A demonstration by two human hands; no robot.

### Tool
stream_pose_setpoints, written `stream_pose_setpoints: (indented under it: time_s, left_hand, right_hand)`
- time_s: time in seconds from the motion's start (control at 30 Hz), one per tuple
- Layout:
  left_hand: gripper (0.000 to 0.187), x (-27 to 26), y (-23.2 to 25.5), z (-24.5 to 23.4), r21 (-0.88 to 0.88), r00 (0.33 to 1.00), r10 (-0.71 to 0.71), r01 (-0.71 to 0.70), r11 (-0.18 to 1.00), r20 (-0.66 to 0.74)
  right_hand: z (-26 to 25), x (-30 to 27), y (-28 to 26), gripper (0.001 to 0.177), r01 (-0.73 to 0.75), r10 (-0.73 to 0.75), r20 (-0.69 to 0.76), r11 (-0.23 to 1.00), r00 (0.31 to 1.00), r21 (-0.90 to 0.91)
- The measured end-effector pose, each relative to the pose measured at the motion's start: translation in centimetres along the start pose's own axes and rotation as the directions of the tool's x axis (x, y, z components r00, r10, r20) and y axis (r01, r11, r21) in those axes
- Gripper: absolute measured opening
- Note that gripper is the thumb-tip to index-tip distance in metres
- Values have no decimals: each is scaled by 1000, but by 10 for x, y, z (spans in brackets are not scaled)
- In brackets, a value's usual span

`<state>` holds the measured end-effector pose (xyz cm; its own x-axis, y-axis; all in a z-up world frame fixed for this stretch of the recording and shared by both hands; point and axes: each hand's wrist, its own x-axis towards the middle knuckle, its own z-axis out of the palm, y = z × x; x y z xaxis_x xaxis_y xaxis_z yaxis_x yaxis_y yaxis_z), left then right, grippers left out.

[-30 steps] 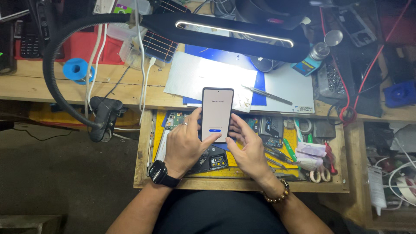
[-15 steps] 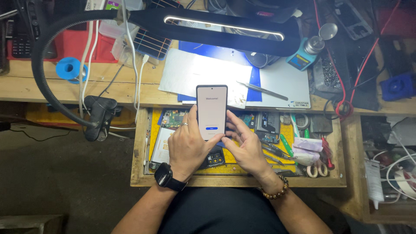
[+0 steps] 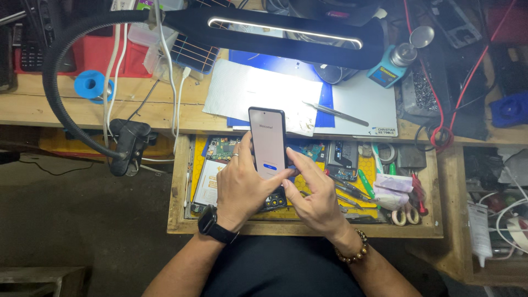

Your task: The person repairs a Samsung Galaxy smartphone by connecting internal ribbon cables and reassembling the device. They use tweezers to carefully align and insert connectors, then test the phone by powering it on to verify the screen functions. Finally, they reattach the back cover and camera module.

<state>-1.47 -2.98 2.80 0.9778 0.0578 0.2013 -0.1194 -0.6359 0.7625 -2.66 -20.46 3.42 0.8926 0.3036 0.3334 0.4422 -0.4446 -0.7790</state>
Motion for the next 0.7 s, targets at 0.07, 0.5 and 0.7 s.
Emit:
stream_pose_setpoints:
  time_s: [0.07,0.5,0.7]
  left_hand:
    - [100,0,2,0,-64,999,-39,40,997,21]
    - [98,-4,9,0,-179,998,-66,69,981,26]
    - [98,-6,13,-4,-109,1000,-4,3,994,-10]
  right_hand:
    - [2,-3,-2,48,41,-42,-26,998,999,-39]
    - [2,-8,-3,42,177,-186,-64,976,980,-130]
    - [2,-11,-2,42,151,-160,-68,982,985,-117]
